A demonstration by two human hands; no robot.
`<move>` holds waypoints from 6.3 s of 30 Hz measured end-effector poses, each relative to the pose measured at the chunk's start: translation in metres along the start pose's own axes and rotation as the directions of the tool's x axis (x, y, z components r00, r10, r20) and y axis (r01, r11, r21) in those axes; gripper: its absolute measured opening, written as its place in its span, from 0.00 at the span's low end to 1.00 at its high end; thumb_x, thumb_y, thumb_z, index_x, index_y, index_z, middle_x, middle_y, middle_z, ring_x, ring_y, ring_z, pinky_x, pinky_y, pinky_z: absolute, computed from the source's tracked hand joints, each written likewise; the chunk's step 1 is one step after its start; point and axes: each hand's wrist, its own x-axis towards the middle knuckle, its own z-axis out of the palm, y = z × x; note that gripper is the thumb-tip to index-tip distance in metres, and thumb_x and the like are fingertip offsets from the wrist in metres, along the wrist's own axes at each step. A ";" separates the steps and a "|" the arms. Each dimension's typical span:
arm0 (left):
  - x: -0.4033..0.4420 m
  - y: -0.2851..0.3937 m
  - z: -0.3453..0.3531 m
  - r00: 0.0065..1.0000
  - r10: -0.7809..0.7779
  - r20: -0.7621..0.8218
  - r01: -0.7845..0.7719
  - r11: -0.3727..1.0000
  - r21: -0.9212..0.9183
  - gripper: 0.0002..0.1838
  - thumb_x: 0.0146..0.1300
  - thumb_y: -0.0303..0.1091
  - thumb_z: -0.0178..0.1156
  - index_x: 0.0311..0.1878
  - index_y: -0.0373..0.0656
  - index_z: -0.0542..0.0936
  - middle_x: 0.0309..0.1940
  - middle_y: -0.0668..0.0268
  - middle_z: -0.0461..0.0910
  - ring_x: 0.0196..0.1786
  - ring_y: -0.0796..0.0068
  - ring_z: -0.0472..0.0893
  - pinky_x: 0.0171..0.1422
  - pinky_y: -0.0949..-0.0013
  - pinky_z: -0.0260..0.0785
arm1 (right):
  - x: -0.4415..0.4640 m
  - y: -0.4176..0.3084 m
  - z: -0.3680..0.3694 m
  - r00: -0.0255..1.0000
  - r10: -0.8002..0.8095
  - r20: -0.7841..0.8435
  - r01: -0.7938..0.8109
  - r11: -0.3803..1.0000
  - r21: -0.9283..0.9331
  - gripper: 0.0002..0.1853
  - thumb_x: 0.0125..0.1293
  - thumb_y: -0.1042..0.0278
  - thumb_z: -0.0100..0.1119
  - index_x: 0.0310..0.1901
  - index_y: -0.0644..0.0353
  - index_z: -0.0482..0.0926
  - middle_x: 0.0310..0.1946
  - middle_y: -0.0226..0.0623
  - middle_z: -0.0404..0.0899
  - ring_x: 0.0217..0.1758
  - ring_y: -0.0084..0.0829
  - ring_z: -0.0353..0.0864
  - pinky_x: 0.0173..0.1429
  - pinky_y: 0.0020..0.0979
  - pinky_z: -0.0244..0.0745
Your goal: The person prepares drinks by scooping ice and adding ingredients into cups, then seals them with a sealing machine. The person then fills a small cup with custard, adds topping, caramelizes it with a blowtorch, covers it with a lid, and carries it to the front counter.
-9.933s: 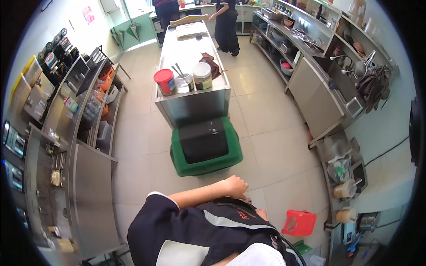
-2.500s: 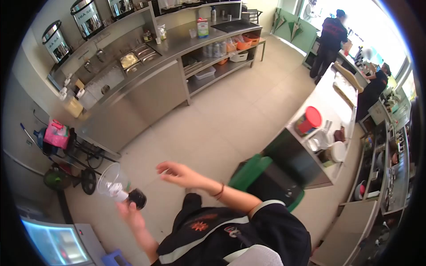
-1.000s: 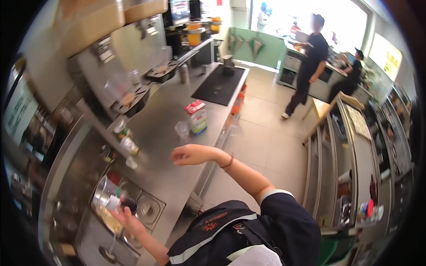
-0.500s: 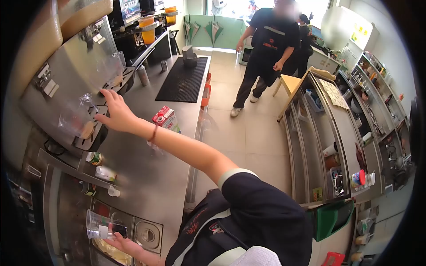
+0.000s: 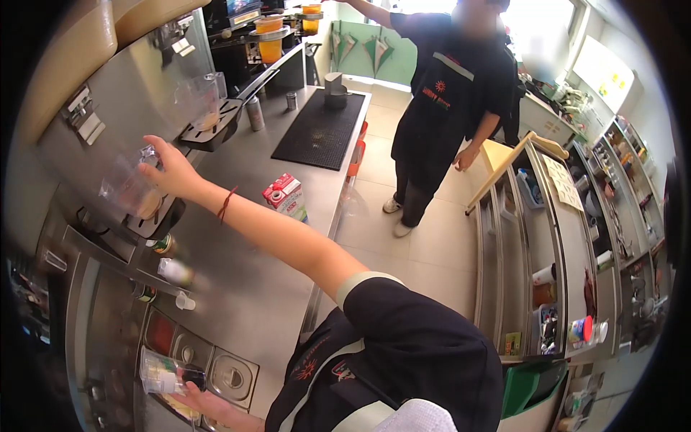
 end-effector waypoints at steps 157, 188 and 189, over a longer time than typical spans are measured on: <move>-0.023 0.102 -0.128 0.955 0.199 -0.220 -0.249 0.941 -0.228 0.65 0.44 0.23 0.69 0.67 0.51 0.21 0.60 0.51 0.61 0.63 0.63 0.63 0.63 0.62 0.59 | -0.207 -0.120 0.146 0.558 -0.056 0.828 -0.076 0.990 0.118 0.12 0.63 0.67 0.46 0.29 0.65 0.77 0.27 0.35 0.77 0.31 0.29 0.75 0.40 0.29 0.69; -0.120 0.095 -0.513 0.492 0.230 -0.840 0.308 0.856 0.415 0.69 0.33 0.39 0.77 0.69 0.44 0.33 0.66 0.58 0.49 0.66 0.61 0.59 0.65 0.57 0.58 | -0.672 -0.095 0.670 -0.164 0.722 0.672 -0.791 0.311 -0.527 0.20 0.65 0.56 0.51 0.22 0.63 0.70 0.14 0.35 0.70 0.11 0.26 0.66 0.15 0.27 0.62; -0.114 0.094 -0.511 0.527 0.148 -0.837 0.244 0.917 0.316 0.69 0.33 0.38 0.77 0.69 0.43 0.32 0.66 0.57 0.49 0.66 0.61 0.59 0.65 0.57 0.58 | -0.675 -0.094 0.680 -0.172 0.715 0.677 -0.796 0.303 -0.523 0.20 0.65 0.56 0.51 0.22 0.63 0.70 0.14 0.35 0.70 0.11 0.26 0.66 0.15 0.27 0.62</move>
